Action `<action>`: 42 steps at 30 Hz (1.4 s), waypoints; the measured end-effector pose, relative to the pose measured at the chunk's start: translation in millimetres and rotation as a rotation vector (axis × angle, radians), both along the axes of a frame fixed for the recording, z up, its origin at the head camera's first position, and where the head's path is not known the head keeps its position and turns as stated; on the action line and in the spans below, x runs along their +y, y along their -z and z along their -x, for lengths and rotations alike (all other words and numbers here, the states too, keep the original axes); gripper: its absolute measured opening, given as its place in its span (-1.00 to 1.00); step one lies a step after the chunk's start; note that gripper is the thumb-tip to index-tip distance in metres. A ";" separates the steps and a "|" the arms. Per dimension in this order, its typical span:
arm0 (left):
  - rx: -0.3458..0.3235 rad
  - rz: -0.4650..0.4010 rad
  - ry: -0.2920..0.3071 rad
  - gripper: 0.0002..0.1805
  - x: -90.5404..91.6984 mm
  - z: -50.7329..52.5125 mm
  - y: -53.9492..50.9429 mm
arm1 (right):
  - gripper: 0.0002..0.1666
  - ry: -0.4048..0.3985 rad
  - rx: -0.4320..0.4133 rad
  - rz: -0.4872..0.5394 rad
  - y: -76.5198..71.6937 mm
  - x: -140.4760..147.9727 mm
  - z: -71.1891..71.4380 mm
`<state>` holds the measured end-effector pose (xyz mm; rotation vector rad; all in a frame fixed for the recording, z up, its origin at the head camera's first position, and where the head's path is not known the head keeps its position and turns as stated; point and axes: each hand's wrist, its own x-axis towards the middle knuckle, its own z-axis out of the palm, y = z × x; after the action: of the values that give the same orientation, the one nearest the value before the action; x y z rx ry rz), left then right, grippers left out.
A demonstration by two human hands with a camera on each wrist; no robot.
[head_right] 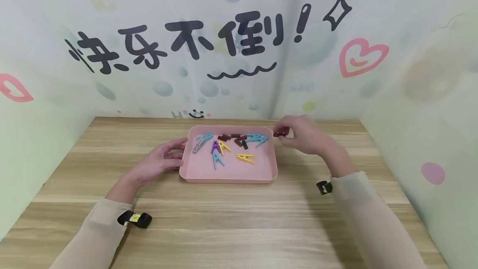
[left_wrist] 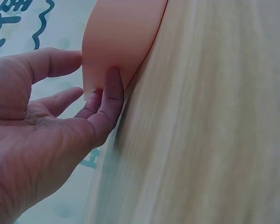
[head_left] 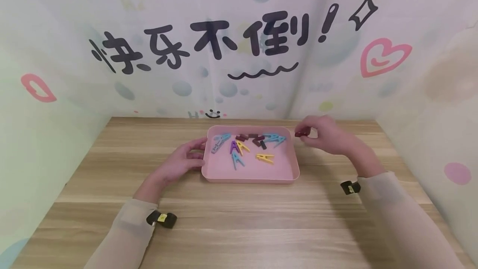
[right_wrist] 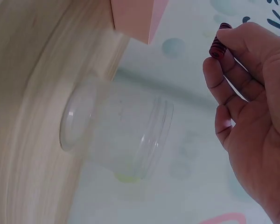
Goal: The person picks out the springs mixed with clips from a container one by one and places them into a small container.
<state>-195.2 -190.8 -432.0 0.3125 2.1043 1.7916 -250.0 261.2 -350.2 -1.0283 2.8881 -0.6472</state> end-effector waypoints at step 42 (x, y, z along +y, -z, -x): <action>0.000 0.015 -0.001 -0.18 -0.2 0.4 1.6 | -0.80 0.142 -0.012 -0.048 -2.1 57.0 44.2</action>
<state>-195.6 -191.0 -433.7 0.3075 2.1177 1.7755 -294.2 318.2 -348.1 -0.8176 2.9706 -0.5834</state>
